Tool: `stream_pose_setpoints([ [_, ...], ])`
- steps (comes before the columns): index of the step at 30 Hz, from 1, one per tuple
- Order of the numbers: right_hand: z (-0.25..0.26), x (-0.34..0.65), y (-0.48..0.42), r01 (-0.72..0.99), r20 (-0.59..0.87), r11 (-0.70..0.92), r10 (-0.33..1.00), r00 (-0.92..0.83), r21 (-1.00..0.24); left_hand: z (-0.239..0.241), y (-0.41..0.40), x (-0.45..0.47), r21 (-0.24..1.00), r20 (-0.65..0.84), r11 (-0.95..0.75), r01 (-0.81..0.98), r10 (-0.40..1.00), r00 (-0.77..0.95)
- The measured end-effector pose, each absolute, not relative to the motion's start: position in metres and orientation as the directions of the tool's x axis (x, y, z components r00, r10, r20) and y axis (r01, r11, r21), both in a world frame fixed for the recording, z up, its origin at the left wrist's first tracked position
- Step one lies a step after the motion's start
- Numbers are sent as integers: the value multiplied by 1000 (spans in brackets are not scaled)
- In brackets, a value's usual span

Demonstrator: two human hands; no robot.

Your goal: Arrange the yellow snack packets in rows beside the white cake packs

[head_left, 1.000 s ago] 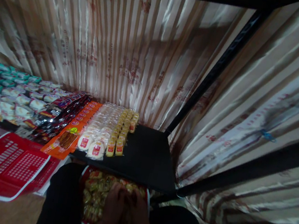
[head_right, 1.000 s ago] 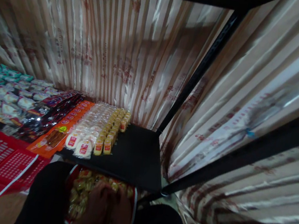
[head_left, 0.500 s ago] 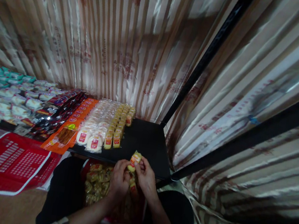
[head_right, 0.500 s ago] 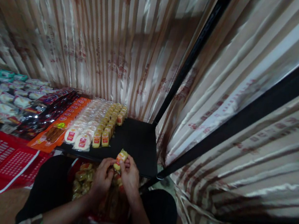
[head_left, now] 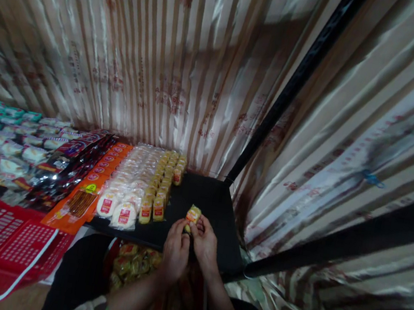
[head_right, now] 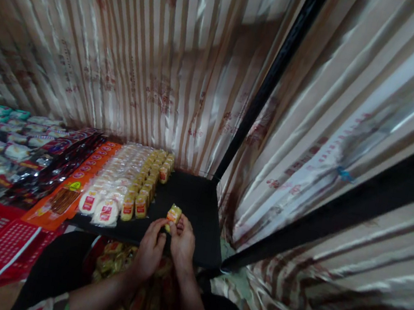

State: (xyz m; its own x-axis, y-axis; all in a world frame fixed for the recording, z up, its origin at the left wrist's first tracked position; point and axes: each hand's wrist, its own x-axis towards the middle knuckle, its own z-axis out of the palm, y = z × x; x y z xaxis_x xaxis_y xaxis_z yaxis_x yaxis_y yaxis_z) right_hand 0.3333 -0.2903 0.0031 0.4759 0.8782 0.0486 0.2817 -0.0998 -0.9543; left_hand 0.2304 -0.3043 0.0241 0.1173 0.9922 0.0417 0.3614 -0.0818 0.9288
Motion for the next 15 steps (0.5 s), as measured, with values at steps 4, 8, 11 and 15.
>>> stream_pose_setpoints([
  [4, 7, 330, -255, 284, 63, -85, 878, 474, -955, 29, -278, 240, 947, -39, 25, 319, 999, 37],
  [8, 8, 327, -218, 311, 91, -54, 897, 433, -949, 28, -251, 250, 961, -85, 92, 261, 996, -38],
  [11, 7, 326, -197, 352, 100, -51, 912, 398, -934, 26, -233, 257, 973, -109, 121, 198, 992, -70],
  [15, 0, 326, -174, 385, 118, -39, 920, 375, -922, 23, -213, 262, 973, -124, 140, 184, 988, -95],
])
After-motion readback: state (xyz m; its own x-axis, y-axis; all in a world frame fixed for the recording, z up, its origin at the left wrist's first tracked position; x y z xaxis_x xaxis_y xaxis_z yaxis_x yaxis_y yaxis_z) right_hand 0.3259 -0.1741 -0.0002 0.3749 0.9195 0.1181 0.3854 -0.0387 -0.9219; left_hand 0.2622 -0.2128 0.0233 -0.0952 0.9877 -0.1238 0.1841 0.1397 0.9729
